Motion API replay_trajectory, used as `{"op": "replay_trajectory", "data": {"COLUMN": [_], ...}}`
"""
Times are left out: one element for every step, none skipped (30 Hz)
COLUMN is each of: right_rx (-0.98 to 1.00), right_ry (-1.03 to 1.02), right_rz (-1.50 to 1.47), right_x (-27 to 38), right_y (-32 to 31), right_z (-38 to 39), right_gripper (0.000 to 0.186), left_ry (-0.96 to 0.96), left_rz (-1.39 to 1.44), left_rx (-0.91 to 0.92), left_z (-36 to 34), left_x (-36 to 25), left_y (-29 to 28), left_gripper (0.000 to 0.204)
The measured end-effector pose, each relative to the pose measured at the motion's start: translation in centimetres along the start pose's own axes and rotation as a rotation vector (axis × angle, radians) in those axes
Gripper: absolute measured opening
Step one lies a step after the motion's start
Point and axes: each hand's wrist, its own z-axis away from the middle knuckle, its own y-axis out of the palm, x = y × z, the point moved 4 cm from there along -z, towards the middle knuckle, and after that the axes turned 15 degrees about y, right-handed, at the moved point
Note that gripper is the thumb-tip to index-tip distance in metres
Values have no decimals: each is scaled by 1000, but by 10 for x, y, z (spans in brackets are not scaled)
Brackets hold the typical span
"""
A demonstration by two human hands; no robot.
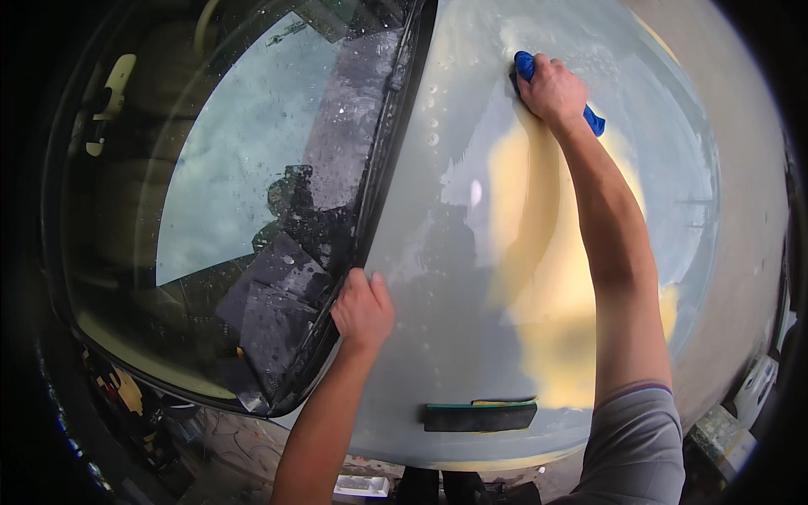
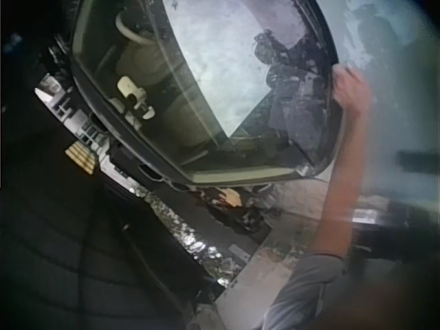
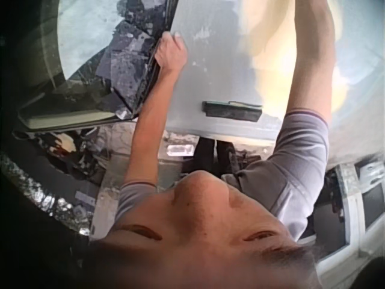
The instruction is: The person sands a yellow-painted area on a car hood using a sanding block and wipes the surface with a blue cloth. They repeatedly dip the sanding block in a bucket of water and continue sanding and wiping the hood.
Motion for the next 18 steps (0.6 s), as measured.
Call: {"op": "replay_trajectory", "data": {"right_rx": [2, -2, -18, -34, -54, -79, -73, -62, -15, 38, 91, 142, 169, 192, 170, 152, 164, 175], "right_ry": [-61, -121, -200, -277, -341, -406, -460, -512, -546, -578, -578, -576, -521, -466, -362, -256, -93, 70], "right_rz": [-37, -64, -97, -147, -199, -251, -271, -296, -319, -335, -320, -299, -279, -259, -242, -225, -158, -89], "right_x": [11, 16, 18, 25, 29, 29, 25, 18, 9, -5, -26, -52, -82, -115, -156, -194, -223, -242], "right_y": [-1, -4, -6, -8, -10, -12, -13, -16, -24, -34, -39, -46, -53, -60, -64, -68, -75, -82], "right_z": [16, 33, 57, 86, 117, 148, 183, 221, 253, 285, 313, 337, 358, 377, 393, 409, 422, 429], "right_gripper": [42, 40, 37, 35, 36, 37, 40, 45, 50, 55, 59, 63, 67, 70, 68, 67, 69, 71], "left_ry": [13, 2, -10, -21, -12, -15, -18, -22, -31, -39, -44, -46, -46, -45, -49, -53, -57, -62], "left_rz": [0, 8, 19, 15, 4, 10, 14, 14, 4, 1, -1, 6, 7, 8, 14, 11, 4, -1], "left_rx": [-7, 1, 12, 19, 10, 12, 15, 23, 10, 4, -1, -4, -10, -19, -31, -22, -7, 7], "left_z": [1, 0, 0, -1, -2, -3, -3, -1, -3, -3, -1, 0, -1, -3, -5, -5, -4, -3], "left_x": [-1, -4, -8, -6, -2, -1, 0, 2, 4, 5, 5, 2, 1, 0, -3, -6, -6, -5], "left_y": [1, 5, 10, 8, 5, 4, 2, 0, -2, -3, 0, 3, 4, 4, 5, 6, 6, 8], "left_gripper": [36, 36, 36, 36, 36, 37, 37, 37, 38, 38, 38, 39, 39, 39, 40, 40, 40, 40]}}
